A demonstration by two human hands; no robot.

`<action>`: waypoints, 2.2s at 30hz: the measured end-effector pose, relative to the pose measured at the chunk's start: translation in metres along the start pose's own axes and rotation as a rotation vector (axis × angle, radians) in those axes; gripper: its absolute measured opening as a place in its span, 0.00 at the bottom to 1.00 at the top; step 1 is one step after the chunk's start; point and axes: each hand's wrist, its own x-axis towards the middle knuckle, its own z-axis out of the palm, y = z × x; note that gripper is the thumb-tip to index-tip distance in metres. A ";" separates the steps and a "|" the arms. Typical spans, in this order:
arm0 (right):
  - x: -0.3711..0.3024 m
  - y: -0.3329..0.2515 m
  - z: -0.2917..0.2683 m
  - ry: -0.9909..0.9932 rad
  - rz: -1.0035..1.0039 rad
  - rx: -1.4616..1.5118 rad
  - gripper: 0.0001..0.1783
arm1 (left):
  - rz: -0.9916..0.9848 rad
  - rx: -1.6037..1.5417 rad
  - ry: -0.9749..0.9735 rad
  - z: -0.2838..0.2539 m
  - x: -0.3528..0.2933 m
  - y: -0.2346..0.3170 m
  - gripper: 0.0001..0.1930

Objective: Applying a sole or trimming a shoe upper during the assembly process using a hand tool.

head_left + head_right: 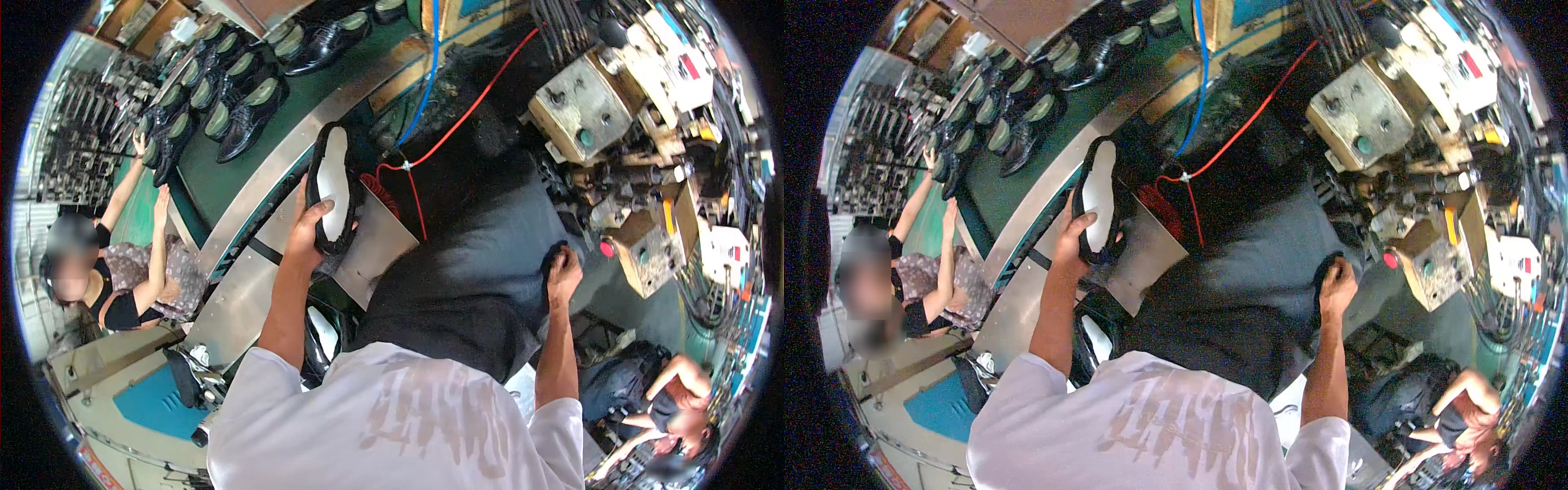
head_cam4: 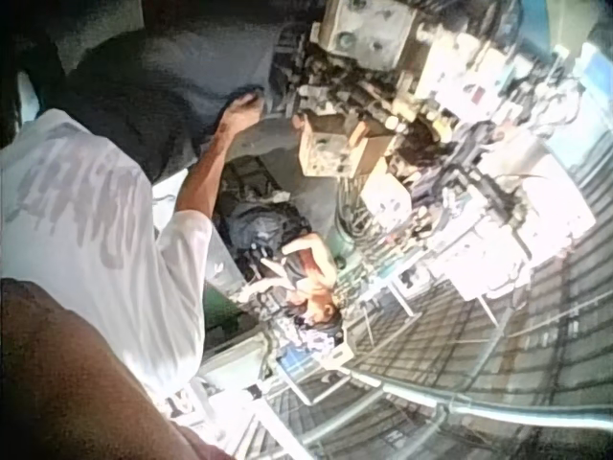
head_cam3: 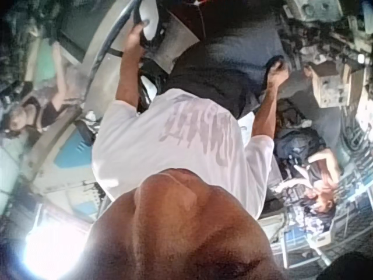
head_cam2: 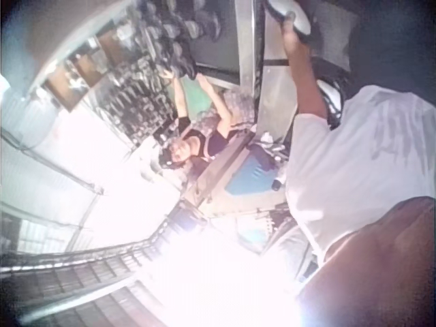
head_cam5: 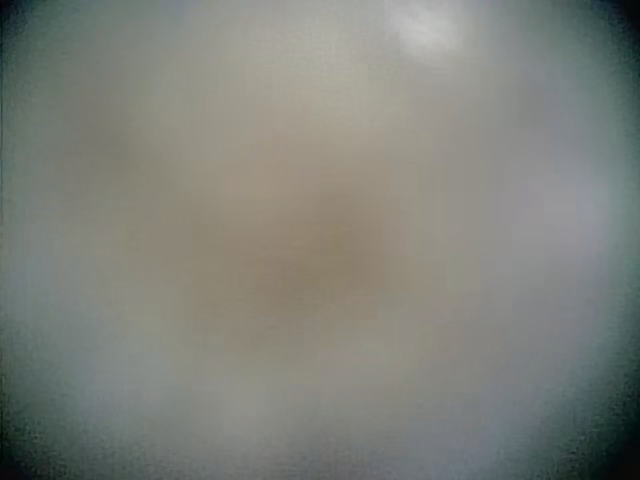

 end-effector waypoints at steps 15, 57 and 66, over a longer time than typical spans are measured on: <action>-0.020 -0.012 -0.005 0.027 0.132 0.116 0.14 | -0.013 0.167 -0.194 0.030 0.069 0.056 0.47; 0.025 -0.034 -0.018 -0.177 0.374 -0.010 0.13 | 0.474 1.908 0.052 0.000 0.577 0.191 0.42; 0.025 -0.023 -0.016 -0.187 0.248 -0.026 0.14 | 1.054 1.965 0.694 0.000 0.517 0.262 0.38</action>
